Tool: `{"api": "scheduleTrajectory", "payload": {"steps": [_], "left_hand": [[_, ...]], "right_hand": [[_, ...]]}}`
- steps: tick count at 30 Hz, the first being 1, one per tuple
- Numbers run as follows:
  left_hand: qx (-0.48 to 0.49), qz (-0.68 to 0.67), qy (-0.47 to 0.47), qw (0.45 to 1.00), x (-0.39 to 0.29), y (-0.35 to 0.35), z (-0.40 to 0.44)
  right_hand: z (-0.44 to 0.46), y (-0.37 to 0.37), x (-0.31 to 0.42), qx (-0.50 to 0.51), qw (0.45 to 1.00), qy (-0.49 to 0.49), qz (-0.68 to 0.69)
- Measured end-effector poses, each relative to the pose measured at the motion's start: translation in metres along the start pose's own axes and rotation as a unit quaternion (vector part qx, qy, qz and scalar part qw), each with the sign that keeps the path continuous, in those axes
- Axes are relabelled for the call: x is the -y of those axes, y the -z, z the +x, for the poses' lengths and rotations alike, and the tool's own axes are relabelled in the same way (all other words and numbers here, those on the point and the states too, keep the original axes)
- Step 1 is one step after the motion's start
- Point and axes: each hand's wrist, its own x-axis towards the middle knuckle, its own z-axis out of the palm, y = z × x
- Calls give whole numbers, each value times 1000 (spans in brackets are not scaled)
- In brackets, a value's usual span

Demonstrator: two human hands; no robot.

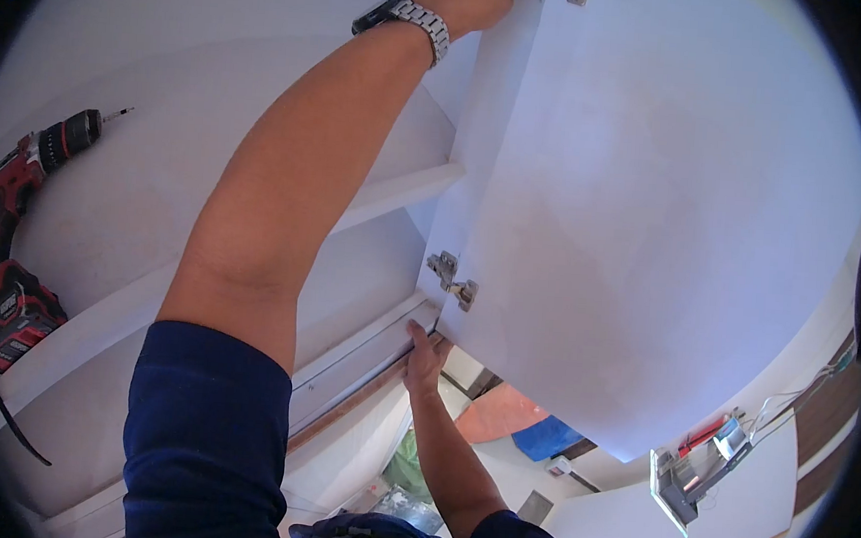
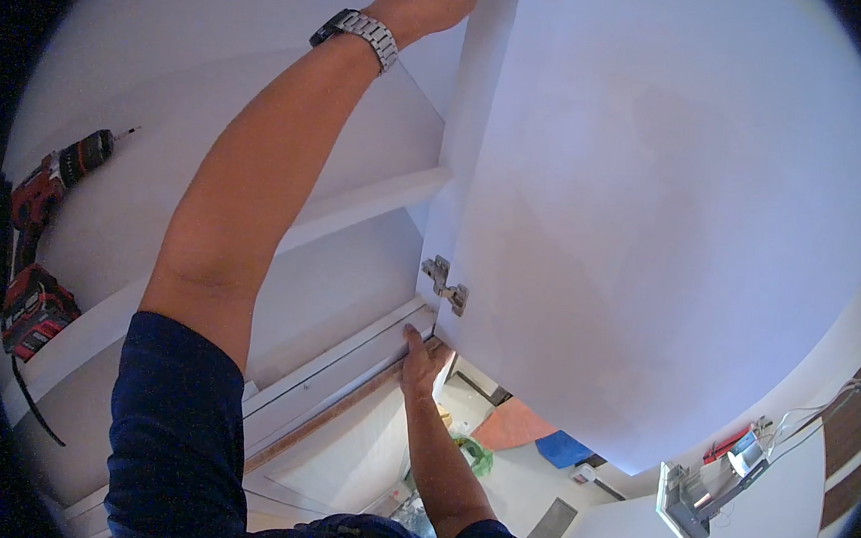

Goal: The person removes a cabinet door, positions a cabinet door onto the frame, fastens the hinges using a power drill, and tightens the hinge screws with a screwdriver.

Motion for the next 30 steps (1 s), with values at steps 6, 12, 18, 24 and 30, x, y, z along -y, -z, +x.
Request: {"api": "scheduleTrajectory", "payload": {"steps": [6, 12, 18, 24, 30], "left_hand": [[8, -7, 22, 1000, -4, 3, -2], [5, -13, 25, 1000, -6, 3, -3], [18, -31, 35, 999, -2, 5, 0], [31, -33, 58, 997, 11, 5, 10], [40, -52, 68, 996, 15, 13, 9]], "right_hand": [[-3, -4, 12, 7, 1000, 11, 18], [-3, -5, 12, -7, 1000, 10, 3], [-7, -8, 21, -14, 1000, 25, 6], [-8, -9, 25, -18, 999, 29, -10], [-7, -7, 20, -16, 999, 32, -12]]}}
